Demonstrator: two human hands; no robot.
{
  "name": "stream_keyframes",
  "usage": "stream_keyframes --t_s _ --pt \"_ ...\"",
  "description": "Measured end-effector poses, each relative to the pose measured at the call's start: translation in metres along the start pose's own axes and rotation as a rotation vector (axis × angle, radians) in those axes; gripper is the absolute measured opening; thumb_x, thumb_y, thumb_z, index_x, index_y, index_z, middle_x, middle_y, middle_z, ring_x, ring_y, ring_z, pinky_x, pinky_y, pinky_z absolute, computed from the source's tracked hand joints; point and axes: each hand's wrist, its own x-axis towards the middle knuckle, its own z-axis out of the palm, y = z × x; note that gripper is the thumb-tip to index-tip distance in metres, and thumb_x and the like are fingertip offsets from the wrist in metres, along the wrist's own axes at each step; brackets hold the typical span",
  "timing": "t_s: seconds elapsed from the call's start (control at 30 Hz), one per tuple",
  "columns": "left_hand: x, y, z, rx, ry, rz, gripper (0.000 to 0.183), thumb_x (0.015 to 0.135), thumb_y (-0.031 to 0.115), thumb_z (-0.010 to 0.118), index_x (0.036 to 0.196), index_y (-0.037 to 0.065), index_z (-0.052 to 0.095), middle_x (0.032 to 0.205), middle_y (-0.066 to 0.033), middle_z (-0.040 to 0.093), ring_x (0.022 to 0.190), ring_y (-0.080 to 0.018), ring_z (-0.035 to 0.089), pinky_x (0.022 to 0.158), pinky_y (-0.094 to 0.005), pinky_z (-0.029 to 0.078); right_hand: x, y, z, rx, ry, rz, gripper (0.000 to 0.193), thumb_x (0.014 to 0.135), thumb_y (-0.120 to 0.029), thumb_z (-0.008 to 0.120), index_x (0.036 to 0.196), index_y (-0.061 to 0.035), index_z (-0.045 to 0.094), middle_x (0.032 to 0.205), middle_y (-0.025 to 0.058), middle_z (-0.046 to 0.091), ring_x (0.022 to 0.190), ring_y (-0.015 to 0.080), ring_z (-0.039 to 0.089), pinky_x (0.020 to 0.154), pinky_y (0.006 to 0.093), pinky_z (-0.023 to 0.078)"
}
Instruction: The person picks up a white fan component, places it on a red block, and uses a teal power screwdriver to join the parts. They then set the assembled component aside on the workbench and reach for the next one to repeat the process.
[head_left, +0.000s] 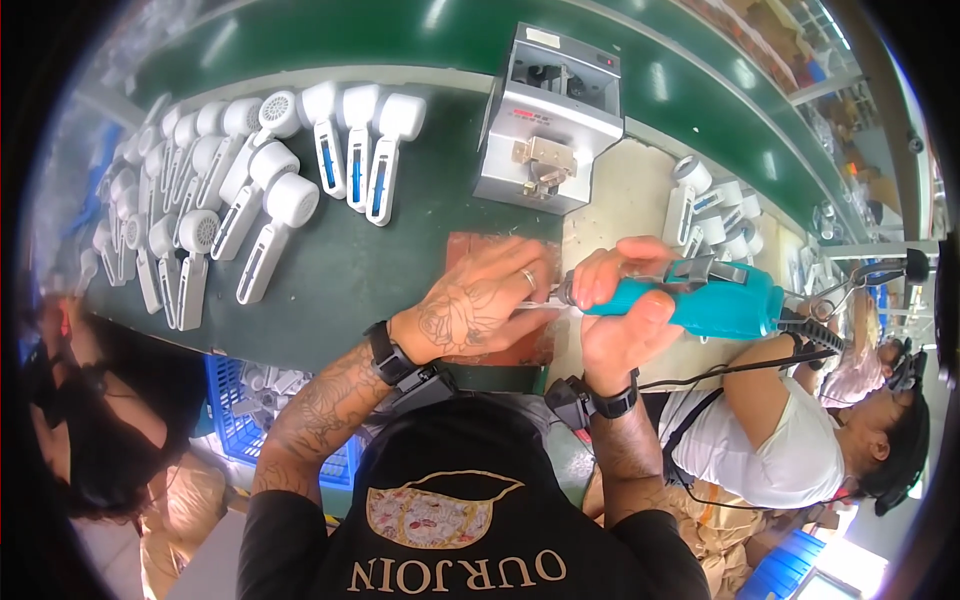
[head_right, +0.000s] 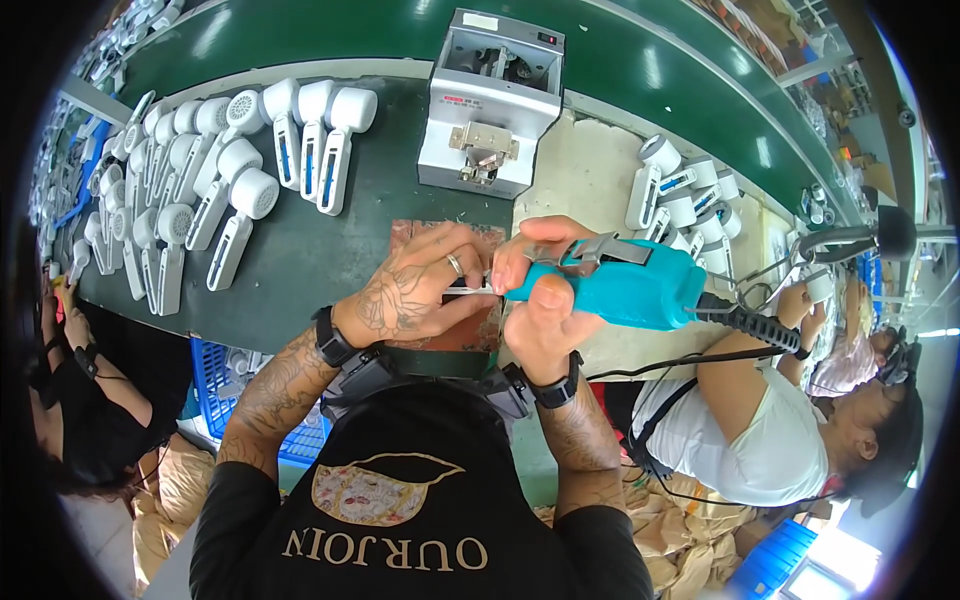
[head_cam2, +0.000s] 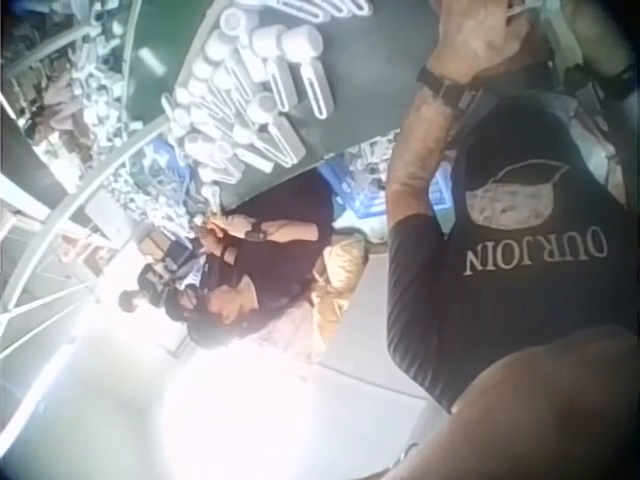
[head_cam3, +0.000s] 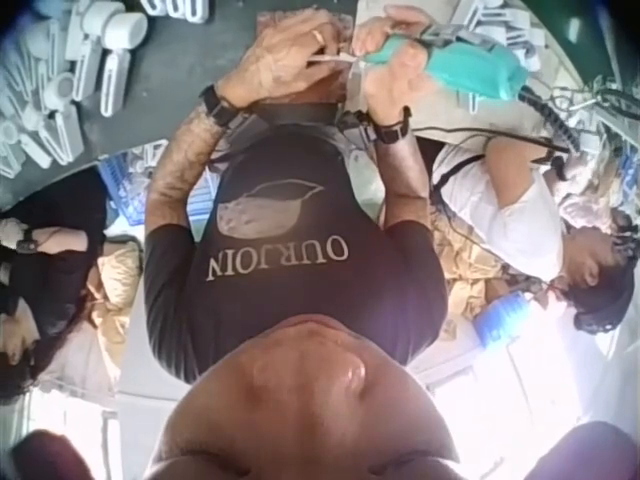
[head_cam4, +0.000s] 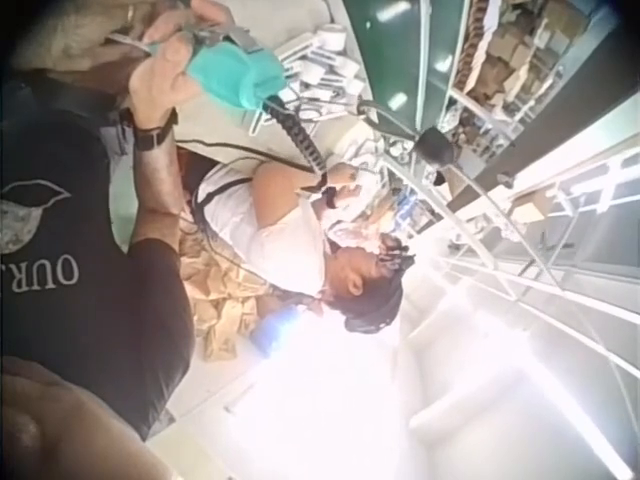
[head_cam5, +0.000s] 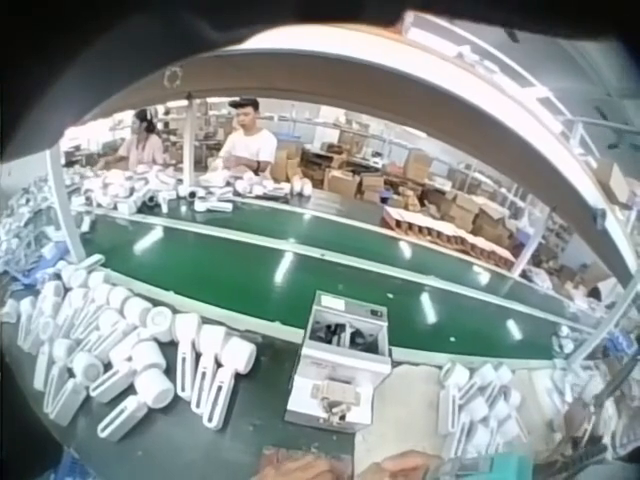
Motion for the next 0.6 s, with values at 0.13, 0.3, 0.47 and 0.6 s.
stream_keyframes --t_s 0.13,0.3,0.47,0.6 --pt "0.001 0.008 0.008 0.049 0.156 -0.032 0.028 0.078 0.013 0.079 0.101 0.004 0.064 0.107 -0.0124 0.061 0.106 -0.036 0.06 0.097 -0.0453 0.047 0.001 0.0 -0.001 -0.023 -0.011 0.021 0.071 0.091 -0.066 0.058 0.113 0.0014 0.051 0.065 0.0038 0.048 0.057 0.0159 0.048 0.053 0.0323 0.041" --pt "0.0 0.005 0.011 0.029 0.167 -0.03 0.03 0.079 0.016 0.078 0.106 0.005 0.068 0.108 -0.0105 0.063 0.102 -0.034 0.058 0.091 -0.0443 0.047 0.016 -0.015 -0.002 0.055 0.01 0.053 0.074 0.089 -0.071 0.054 0.114 -0.0012 0.053 0.066 0.0035 0.048 0.058 0.0165 0.047 0.055 0.0316 0.039" --pt "0.011 0.0 -0.013 0.142 0.068 -0.124 0.027 0.082 0.022 0.074 0.105 0.008 0.069 0.104 -0.0098 0.063 0.097 -0.0313 0.057 0.084 -0.0414 0.048 0.054 -0.006 0.007 0.022 0.01 -0.026 0.067 0.095 -0.063 0.053 0.115 0.0014 0.055 0.068 0.004 0.051 0.06 0.0166 0.05 0.058 0.0314 0.042" --pt "0.008 -0.002 -0.003 0.219 0.112 -0.074 0.032 0.081 0.027 0.075 0.107 0.01 0.069 0.101 -0.0071 0.06 0.099 -0.028 0.056 0.089 -0.041 0.046 0.079 0.017 0.018 -0.133 -0.024 -0.095 0.05 0.104 -0.044 0.049 0.111 0.005 0.057 0.072 0.0057 0.056 0.064 0.0166 0.056 0.06 0.0295 0.046"
